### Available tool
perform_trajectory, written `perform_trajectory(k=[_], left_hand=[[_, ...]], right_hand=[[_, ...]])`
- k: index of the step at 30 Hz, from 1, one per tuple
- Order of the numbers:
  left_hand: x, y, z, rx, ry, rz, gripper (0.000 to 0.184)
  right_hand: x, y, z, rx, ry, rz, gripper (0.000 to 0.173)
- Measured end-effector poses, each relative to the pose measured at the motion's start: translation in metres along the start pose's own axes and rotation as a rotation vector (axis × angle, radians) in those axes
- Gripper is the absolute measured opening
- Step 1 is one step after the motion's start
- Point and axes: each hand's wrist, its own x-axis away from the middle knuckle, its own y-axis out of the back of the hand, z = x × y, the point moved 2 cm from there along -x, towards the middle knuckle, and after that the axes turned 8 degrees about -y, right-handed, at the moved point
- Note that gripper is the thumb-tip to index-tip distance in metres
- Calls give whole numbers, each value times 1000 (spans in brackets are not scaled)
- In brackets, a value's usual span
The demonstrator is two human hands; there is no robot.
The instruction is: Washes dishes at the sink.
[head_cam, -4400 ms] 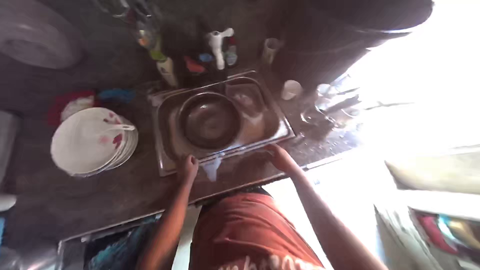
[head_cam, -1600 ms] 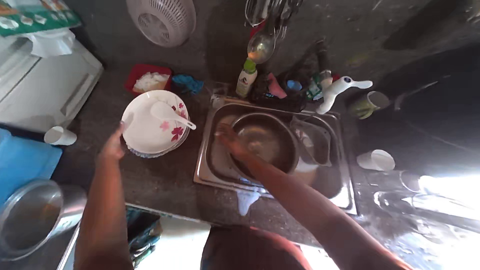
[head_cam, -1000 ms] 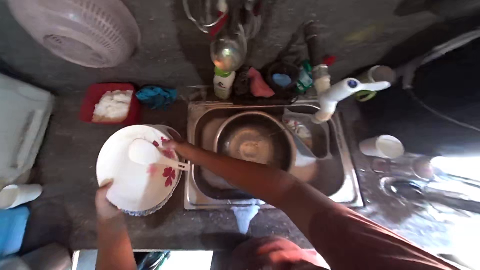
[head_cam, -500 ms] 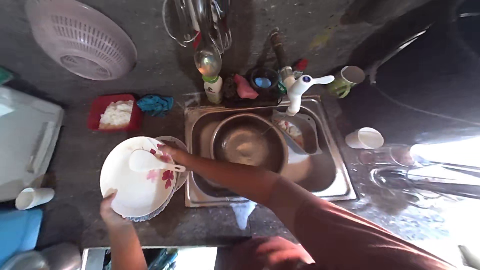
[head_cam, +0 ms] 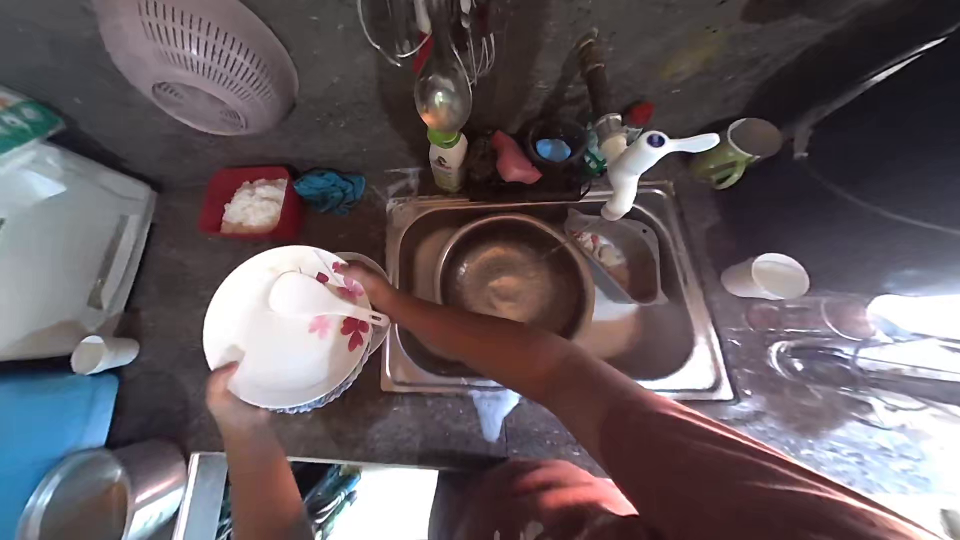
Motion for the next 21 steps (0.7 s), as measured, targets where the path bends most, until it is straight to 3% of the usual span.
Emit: perform_trajectory(k=[7, 14, 21], left_hand=[[6, -1, 0, -28, 47, -21, 26], [-4, 10, 25, -1, 116, -6, 29], [3, 2, 14, -1, 117, -16, 28]], right_hand=[[-2, 1, -9, -53, -20, -64, 43], [-1, -2, -9, -8, -59, -119, 44], [-2, 2, -7, -20, -85, -111, 46]])
